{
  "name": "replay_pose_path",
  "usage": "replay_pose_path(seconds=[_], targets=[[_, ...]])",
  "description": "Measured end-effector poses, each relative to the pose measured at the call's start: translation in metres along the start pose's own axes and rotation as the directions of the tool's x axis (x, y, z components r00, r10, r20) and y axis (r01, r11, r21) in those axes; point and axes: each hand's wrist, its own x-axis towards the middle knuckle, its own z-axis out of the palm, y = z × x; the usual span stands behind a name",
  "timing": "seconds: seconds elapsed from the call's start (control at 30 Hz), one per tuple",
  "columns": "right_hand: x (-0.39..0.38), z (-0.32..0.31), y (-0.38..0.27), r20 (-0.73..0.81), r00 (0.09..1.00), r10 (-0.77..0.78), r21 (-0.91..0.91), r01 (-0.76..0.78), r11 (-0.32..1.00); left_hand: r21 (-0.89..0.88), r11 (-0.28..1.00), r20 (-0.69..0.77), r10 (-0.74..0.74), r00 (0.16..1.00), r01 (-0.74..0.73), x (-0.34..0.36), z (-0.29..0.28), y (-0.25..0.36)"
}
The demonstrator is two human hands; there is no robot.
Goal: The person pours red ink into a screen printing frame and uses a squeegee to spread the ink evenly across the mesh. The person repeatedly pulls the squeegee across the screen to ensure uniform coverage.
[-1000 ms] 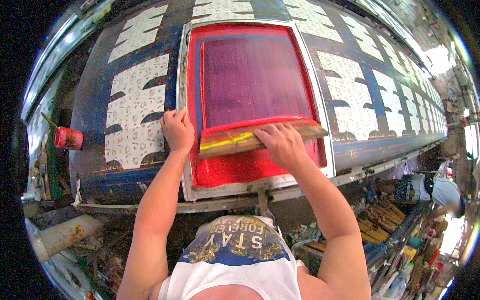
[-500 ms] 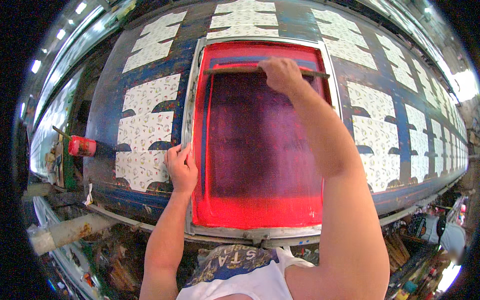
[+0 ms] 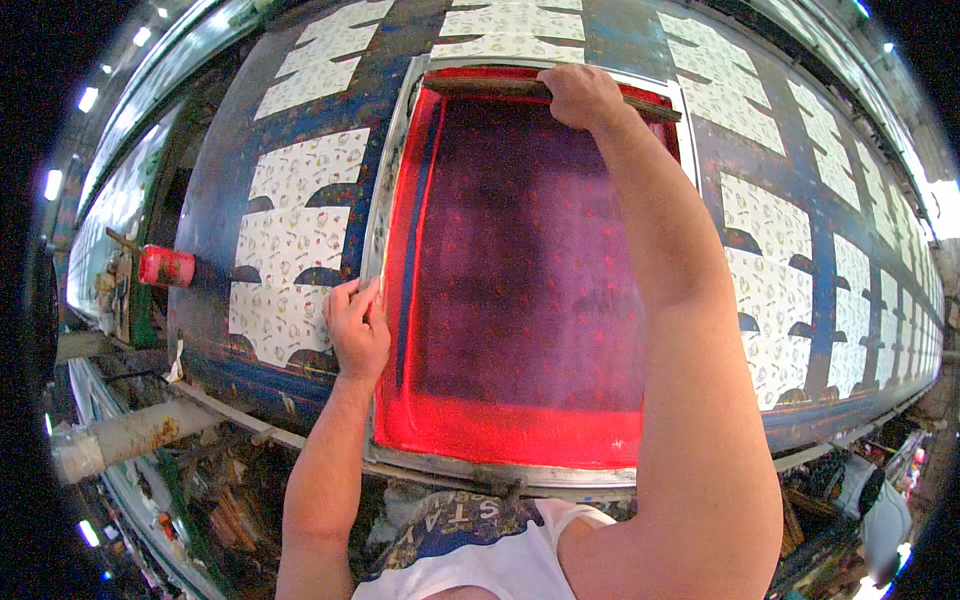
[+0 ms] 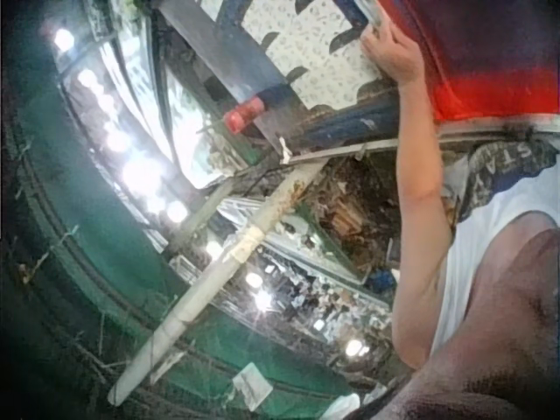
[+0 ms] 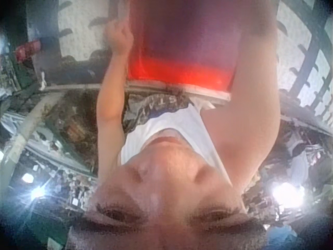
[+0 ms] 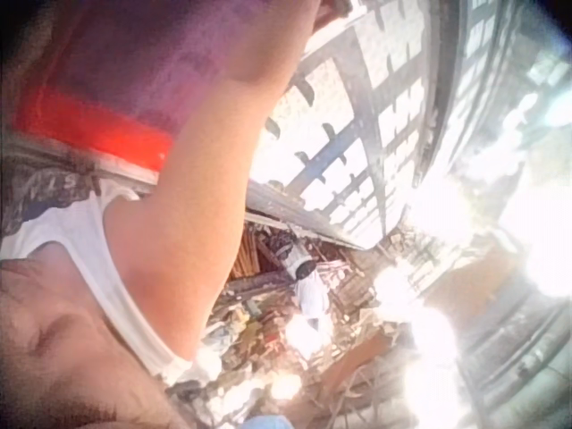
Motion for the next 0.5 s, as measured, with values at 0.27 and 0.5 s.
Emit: replay_pose_path(seconds=[0.27,0.5], targets=[[-0.060,-0.001,-0.010,-0.032,0.995,-0.092,0.029,0.092,0.995,0.010,1.000,-0.006,0.010,1.000,-0.010,-0.001,0.000,-0.001],[-0.034,-0.002,0.008,-0.169,0.984,-0.051,0.009,0.053,0.999,0.007,1.000,-0.001,-0.016,1.000,0.016,0.000,0.000,0.001]])
